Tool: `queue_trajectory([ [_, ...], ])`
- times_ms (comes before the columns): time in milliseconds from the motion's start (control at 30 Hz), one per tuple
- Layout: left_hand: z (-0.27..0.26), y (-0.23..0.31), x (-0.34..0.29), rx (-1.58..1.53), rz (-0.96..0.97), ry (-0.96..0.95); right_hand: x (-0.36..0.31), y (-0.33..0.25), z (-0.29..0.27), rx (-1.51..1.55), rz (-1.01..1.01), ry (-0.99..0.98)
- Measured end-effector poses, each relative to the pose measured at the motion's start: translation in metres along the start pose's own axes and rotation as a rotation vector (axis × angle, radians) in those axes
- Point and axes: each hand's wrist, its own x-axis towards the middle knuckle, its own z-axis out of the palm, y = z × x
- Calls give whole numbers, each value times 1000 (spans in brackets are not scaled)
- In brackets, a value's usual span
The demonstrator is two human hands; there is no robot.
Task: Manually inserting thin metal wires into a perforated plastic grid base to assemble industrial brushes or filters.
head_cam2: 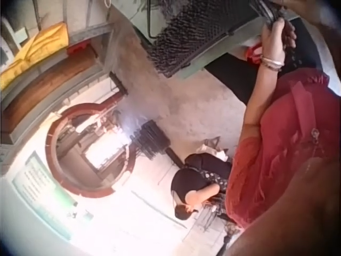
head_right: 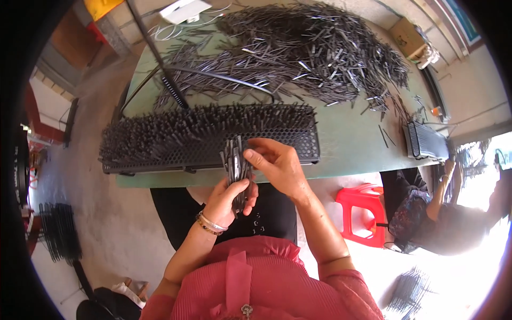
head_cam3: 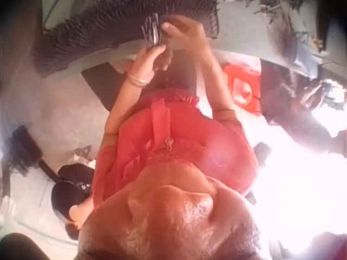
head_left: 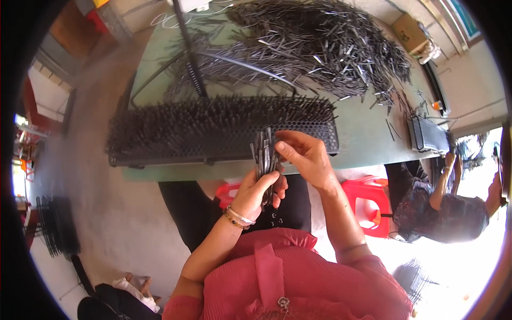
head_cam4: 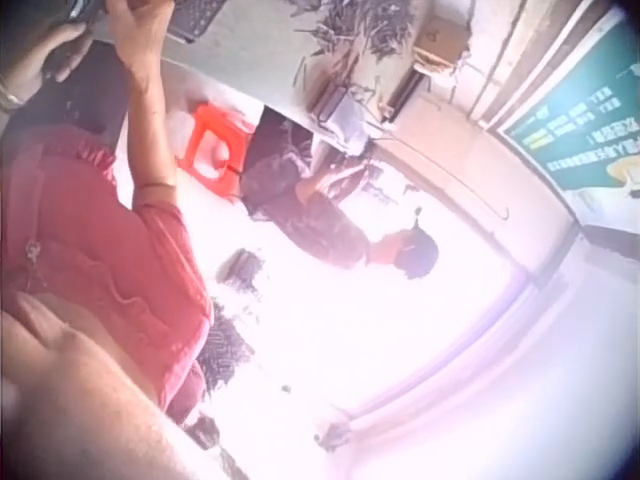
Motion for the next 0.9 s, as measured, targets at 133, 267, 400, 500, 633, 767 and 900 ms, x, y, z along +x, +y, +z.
queue_trajectory([
  [133, 7, 2, -2, 33, -13, 8, -6, -3, -8, 193, 63, -37],
  [267, -1, -13, 4, 62, -72, 97, -11, 7, -19, 159, 26, 39],
  [400, 3, -10, 9, 86, -28, 65, -4, 6, -30, 74, -298, 292],
  [500, 15, -1, 14, 95, -16, 53, 13, -4, -36, -149, -493, 496],
  [633, 7, -6, 20, 15, -105, 116, 36, -7, -39, -354, -624, 522],
  [767, 12, -3, 19, 31, -126, 163, 47, -1, -38, -356, -619, 499],
  [900, 11, -3, 17, 28, -152, 191, 50, 8, -34, -475, -654, 498],
])
